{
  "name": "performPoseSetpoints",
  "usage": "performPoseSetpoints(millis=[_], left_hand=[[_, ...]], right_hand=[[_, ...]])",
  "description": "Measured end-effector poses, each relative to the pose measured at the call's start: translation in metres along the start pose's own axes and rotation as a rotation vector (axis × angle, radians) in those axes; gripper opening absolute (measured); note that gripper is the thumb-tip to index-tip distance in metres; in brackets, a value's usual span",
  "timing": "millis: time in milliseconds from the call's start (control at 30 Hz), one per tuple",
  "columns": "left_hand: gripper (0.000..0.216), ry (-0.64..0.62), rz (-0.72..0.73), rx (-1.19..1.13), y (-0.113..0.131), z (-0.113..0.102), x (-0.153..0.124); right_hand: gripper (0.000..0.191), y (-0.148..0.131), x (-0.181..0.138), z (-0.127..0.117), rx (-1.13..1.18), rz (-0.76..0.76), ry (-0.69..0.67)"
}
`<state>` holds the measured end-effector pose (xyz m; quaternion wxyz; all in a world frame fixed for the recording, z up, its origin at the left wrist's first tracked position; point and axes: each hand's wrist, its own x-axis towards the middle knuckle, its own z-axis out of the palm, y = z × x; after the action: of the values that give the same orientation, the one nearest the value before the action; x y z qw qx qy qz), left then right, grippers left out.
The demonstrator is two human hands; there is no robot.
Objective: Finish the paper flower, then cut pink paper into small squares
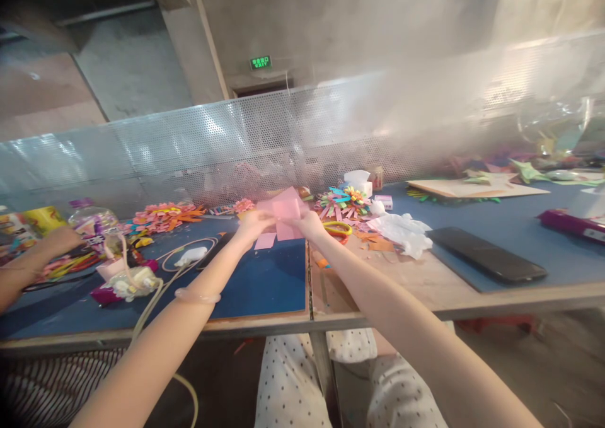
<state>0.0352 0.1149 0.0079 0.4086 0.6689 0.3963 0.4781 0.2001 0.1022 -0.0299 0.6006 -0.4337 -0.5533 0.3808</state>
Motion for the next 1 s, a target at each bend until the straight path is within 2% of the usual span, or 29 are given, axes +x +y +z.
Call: performPoseSetpoints(millis=[1000], left_hand=[[0.015, 0.028, 0.027, 0.08, 0.0066, 0.0015, -0.0057]], right_hand=[[0.034, 0.0043, -0.0008, -0.0021, 0.06, 0.034, -0.04]])
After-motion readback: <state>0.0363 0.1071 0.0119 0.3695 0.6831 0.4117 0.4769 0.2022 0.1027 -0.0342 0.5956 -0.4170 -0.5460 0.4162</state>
